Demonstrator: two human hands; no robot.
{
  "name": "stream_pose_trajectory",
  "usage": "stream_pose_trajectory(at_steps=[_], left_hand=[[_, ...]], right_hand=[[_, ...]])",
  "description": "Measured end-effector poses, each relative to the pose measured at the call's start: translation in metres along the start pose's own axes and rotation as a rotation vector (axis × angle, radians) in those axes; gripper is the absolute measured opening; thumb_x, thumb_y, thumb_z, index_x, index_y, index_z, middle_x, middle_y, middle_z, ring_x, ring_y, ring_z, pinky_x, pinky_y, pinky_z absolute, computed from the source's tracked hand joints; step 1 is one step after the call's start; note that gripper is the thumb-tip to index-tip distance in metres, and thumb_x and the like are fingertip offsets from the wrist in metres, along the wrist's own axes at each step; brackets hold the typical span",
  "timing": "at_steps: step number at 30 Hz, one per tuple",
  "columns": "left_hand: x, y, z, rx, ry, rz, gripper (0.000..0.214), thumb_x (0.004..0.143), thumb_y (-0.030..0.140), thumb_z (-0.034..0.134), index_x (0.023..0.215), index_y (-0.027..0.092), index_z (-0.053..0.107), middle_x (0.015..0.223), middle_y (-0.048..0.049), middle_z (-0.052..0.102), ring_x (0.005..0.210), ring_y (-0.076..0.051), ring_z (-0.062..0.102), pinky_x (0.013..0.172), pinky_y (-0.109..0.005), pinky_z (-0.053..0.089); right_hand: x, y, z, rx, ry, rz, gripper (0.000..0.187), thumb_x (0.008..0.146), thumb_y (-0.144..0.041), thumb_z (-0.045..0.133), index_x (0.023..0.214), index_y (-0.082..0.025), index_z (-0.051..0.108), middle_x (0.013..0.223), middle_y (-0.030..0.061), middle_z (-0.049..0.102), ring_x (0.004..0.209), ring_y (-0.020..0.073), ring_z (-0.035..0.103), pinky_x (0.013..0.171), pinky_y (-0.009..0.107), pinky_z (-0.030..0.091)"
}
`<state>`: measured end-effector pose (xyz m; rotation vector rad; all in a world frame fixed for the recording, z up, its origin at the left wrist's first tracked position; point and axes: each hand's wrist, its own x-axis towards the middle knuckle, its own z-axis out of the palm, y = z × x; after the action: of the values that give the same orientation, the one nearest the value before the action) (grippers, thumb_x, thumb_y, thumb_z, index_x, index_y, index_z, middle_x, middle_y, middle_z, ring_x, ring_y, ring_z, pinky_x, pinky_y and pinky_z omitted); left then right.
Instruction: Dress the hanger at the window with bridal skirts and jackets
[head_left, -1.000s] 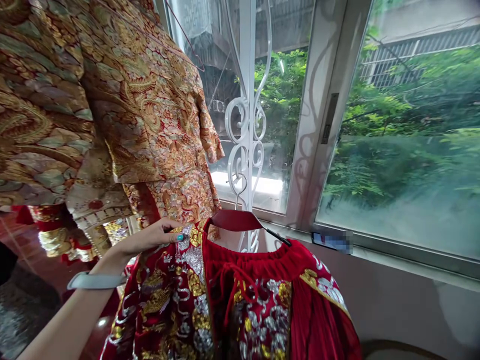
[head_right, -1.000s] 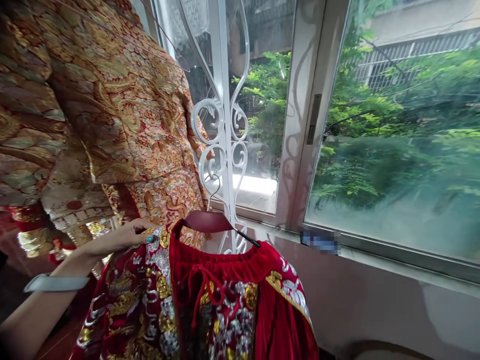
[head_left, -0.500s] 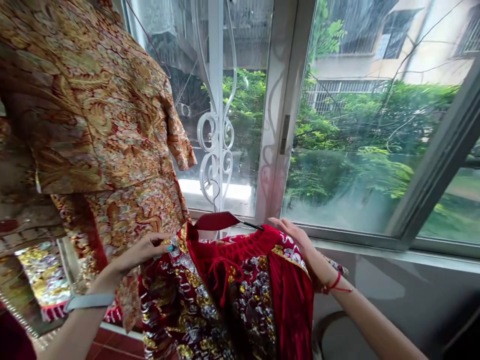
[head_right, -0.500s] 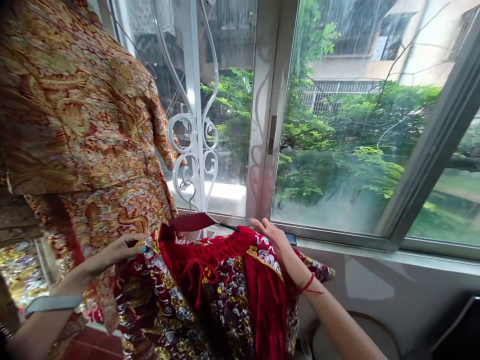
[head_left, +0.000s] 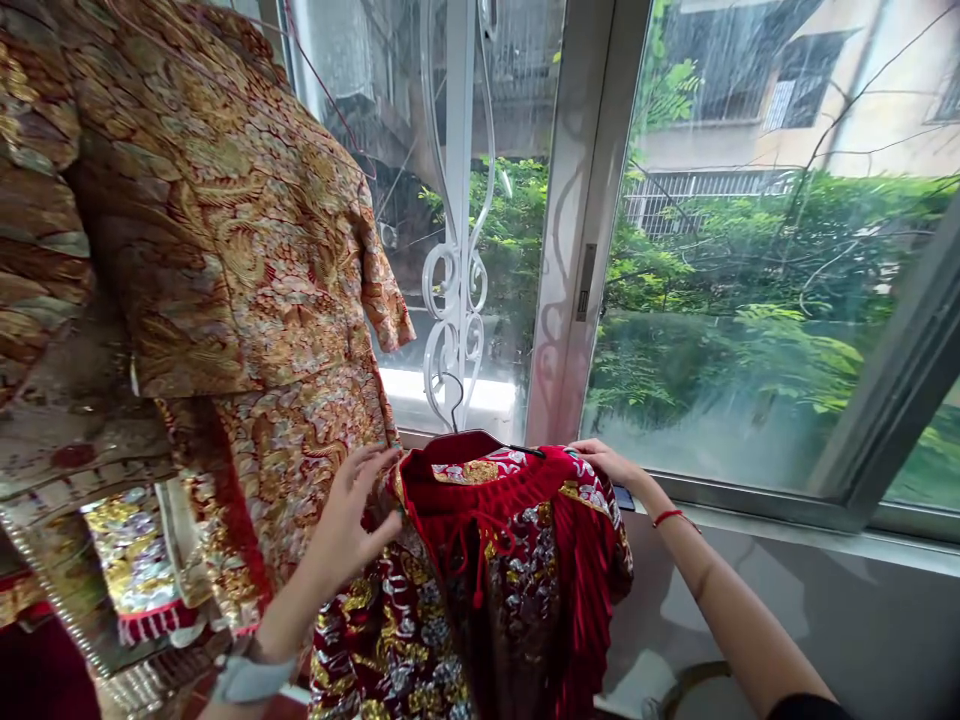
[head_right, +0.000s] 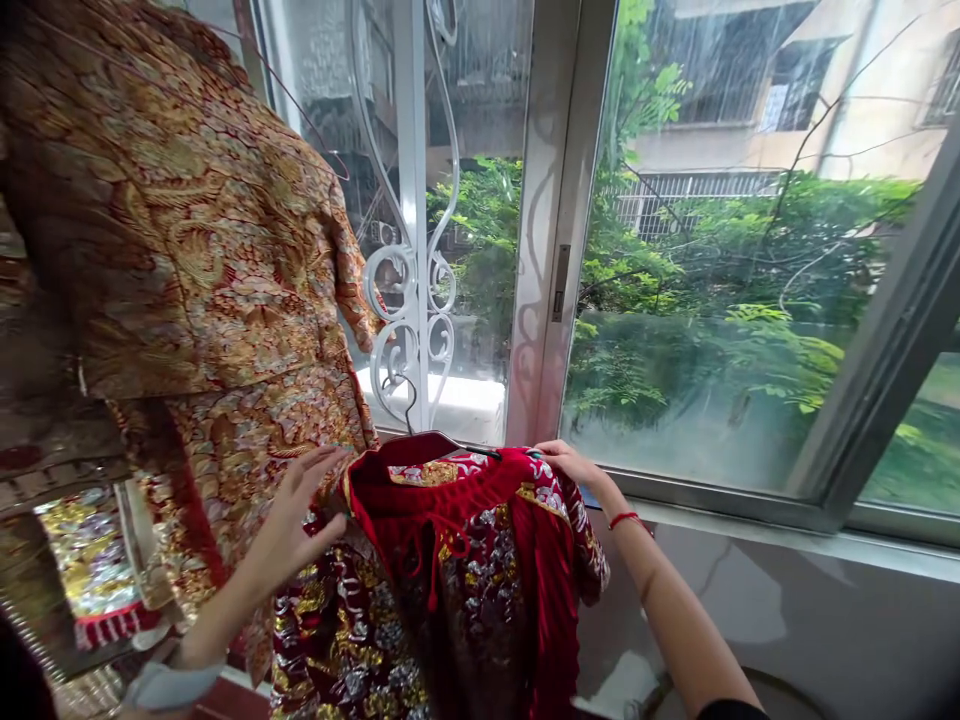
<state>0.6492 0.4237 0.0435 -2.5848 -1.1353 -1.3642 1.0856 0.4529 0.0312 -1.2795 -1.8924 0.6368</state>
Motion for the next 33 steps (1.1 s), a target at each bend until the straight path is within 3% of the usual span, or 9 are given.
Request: stream_pose_trajectory(at_steps=[2,4,7,10,18,22,24,27,33], left_hand=[[-0.006,0.032,0.015,0.136,0.064,0.202,0.046,0.083,0.025,0.054,0.129,0.023,0.052,0.131,-0.013,0.051,0.124,-0.03,0.047,0.105,-0.053,0.041],[-0.006,0.058,0.037,0.207,-0.009,0.34,0.033,0.083,0.019,0.052,0.115,0.022,0.06,0.114,-0.0101,0.061,0.108,-0.026,0.056,0.096,-0.045,0.049],[0.011,0.077,0.069,0.356,-0.1,0.251,0.03,0.083,0.007,0.046,0.106,0.016,0.064,0.103,-0.0107,0.066,0.098,-0.025,0.061,0.087,-0.039,0.053],[0.033,0.076,0.086,0.497,-0.205,0.168,0.036,0.084,0.0,0.043,0.113,0.012,0.061,0.108,-0.0129,0.068,0.098,-0.026,0.063,0.085,-0.041,0.055],[0.051,0.053,0.072,0.454,-0.464,0.451,0.056,0.084,-0.004,0.037,0.136,0.014,0.047,0.141,-0.0148,0.055,0.127,-0.024,0.054,0.099,-0.038,0.05],[0.062,0.045,0.063,0.394,-0.522,0.526,0.063,0.082,-0.006,0.037,0.139,0.019,0.044,0.141,-0.0109,0.056,0.124,-0.02,0.057,0.098,-0.034,0.051],[0.067,0.045,0.062,0.448,-0.54,0.542,0.061,0.083,-0.006,0.039,0.137,0.02,0.047,0.138,-0.0107,0.059,0.117,-0.019,0.063,0.092,-0.032,0.054],[0.072,0.047,0.065,0.526,-0.571,0.592,0.057,0.082,-0.006,0.043,0.132,0.02,0.051,0.133,-0.0111,0.062,0.101,-0.019,0.07,0.078,-0.028,0.056],[0.07,0.052,0.086,0.568,-0.501,0.556,0.031,0.089,0.003,0.046,0.112,0.016,0.062,0.095,-0.0107,0.072,0.074,-0.019,0.071,0.056,-0.025,0.05]], right_hand=[[0.004,0.001,0.003,-0.023,-0.032,-0.012,0.031,0.08,-0.043,0.054,0.068,-0.017,0.066,0.068,0.0022,0.062,0.064,0.0171,0.052,0.061,0.029,0.046],[0.003,0.001,0.007,-0.064,-0.021,-0.037,0.029,0.08,-0.04,0.055,0.064,-0.018,0.065,0.072,0.0031,0.061,0.072,0.0187,0.051,0.07,0.033,0.046],[-0.003,0.001,0.011,-0.241,0.068,-0.097,0.018,0.079,-0.028,0.057,0.066,-0.02,0.066,0.082,0.0054,0.06,0.085,0.0217,0.049,0.084,0.037,0.042],[-0.009,0.0,0.014,-0.383,0.092,-0.116,0.02,0.082,-0.02,0.051,0.073,-0.02,0.069,0.087,0.0065,0.06,0.085,0.0209,0.053,0.08,0.035,0.043],[-0.023,-0.006,0.008,-0.41,0.009,-0.058,0.021,0.088,-0.025,0.05,0.076,-0.019,0.066,0.076,0.0044,0.065,0.072,0.0192,0.057,0.068,0.03,0.041],[-0.035,-0.011,0.003,-0.407,-0.006,-0.068,0.023,0.091,-0.034,0.05,0.075,-0.019,0.06,0.075,0.0031,0.062,0.071,0.0178,0.054,0.066,0.029,0.04],[-0.041,-0.011,0.008,-0.413,0.002,-0.077,0.02,0.083,-0.038,0.06,0.08,-0.019,0.055,0.079,0.0028,0.059,0.072,0.0176,0.052,0.066,0.028,0.04],[-0.05,-0.008,0.027,-0.469,0.1,-0.109,0.028,0.072,-0.036,0.068,0.085,-0.019,0.049,0.087,0.005,0.055,0.076,0.0193,0.05,0.069,0.031,0.044],[-0.066,-0.004,0.077,-0.562,0.418,-0.113,0.033,0.081,-0.025,0.051,0.112,-0.018,0.044,0.098,0.0106,0.052,0.087,0.0254,0.048,0.081,0.042,0.046]])
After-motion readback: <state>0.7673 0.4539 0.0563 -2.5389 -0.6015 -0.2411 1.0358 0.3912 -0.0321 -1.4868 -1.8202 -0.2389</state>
